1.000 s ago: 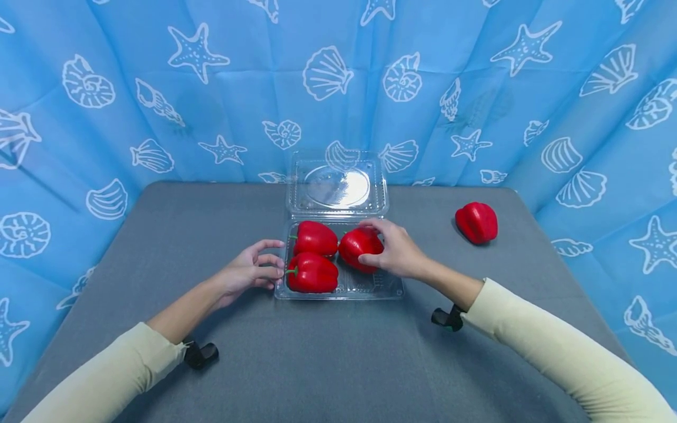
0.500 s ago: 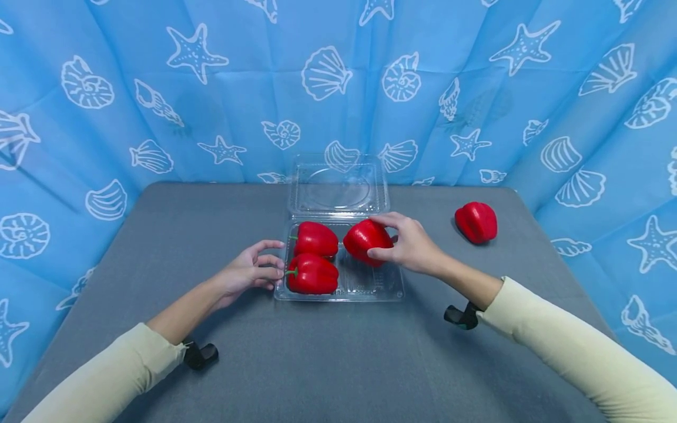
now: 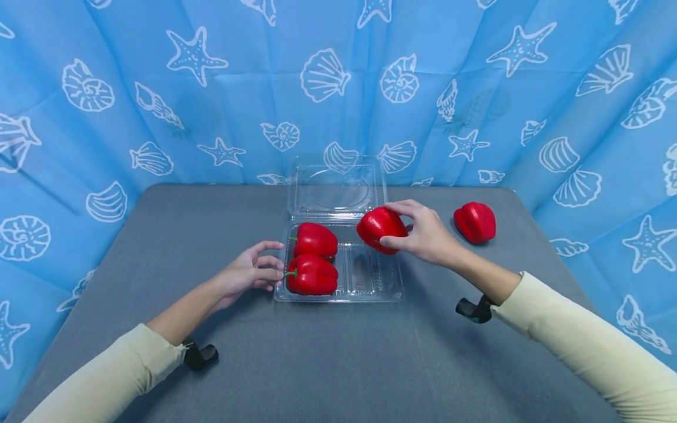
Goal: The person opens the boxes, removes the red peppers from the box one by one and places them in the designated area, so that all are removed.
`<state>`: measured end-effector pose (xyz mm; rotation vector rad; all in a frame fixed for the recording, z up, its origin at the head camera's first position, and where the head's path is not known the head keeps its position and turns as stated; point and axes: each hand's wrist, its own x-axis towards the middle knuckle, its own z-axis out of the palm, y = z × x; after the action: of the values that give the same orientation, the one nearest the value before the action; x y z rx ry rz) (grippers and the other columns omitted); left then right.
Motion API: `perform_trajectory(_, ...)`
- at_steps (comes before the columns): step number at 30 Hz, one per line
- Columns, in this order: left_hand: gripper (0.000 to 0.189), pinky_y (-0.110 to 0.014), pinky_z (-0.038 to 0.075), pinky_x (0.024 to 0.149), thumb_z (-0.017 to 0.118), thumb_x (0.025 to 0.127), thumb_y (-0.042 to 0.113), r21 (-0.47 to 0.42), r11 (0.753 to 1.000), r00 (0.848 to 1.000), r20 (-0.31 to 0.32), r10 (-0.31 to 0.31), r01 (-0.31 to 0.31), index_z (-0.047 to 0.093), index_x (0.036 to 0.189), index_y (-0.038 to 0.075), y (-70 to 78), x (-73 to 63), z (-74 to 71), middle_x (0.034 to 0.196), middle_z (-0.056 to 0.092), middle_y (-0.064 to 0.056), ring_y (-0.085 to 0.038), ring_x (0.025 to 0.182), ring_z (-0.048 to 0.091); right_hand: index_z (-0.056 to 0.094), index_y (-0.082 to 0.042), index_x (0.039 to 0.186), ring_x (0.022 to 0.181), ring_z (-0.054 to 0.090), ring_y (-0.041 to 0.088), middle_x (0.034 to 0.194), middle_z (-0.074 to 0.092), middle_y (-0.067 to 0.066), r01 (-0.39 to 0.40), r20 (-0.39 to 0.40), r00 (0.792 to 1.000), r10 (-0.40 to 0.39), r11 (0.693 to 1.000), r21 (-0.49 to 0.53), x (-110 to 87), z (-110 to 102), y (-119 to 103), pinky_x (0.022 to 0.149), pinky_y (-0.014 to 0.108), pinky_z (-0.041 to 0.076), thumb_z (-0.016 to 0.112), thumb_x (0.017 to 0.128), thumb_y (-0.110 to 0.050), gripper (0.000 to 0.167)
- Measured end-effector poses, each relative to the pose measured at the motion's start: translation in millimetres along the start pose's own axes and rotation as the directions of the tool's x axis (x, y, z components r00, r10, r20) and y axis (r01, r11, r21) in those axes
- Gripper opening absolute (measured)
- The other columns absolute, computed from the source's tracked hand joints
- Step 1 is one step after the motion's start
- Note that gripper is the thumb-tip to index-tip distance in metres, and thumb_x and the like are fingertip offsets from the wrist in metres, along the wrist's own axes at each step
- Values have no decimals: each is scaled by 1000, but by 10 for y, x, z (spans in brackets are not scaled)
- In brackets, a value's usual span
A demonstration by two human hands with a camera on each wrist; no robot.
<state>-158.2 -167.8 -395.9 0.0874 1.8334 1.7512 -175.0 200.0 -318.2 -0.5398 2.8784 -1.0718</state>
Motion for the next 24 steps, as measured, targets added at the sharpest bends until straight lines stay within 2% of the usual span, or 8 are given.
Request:
perform_trajectory(13,63,-32,55,78,67,93,9,-8,1000,1000,-19,-25,25,32,146,10,13,2,0,106,63,-9,-21,85,69,48,-1,144,120,51,41,139,49,22,-33,-124,992,24,997,-68,-6,-266,162,83,57,54,87,71,-10,83)
perform_trajectory(24,65,-33,54,77,67,93,9,-4,1000,1000,-12,-21,21,31,146,11,5,8,-5,105,62,-8,-21,86,68,47,0,145,123,48,41,141,47,22,-96,-214,973,82,994,-55,17,-413,380,85,58,53,83,79,-12,77)
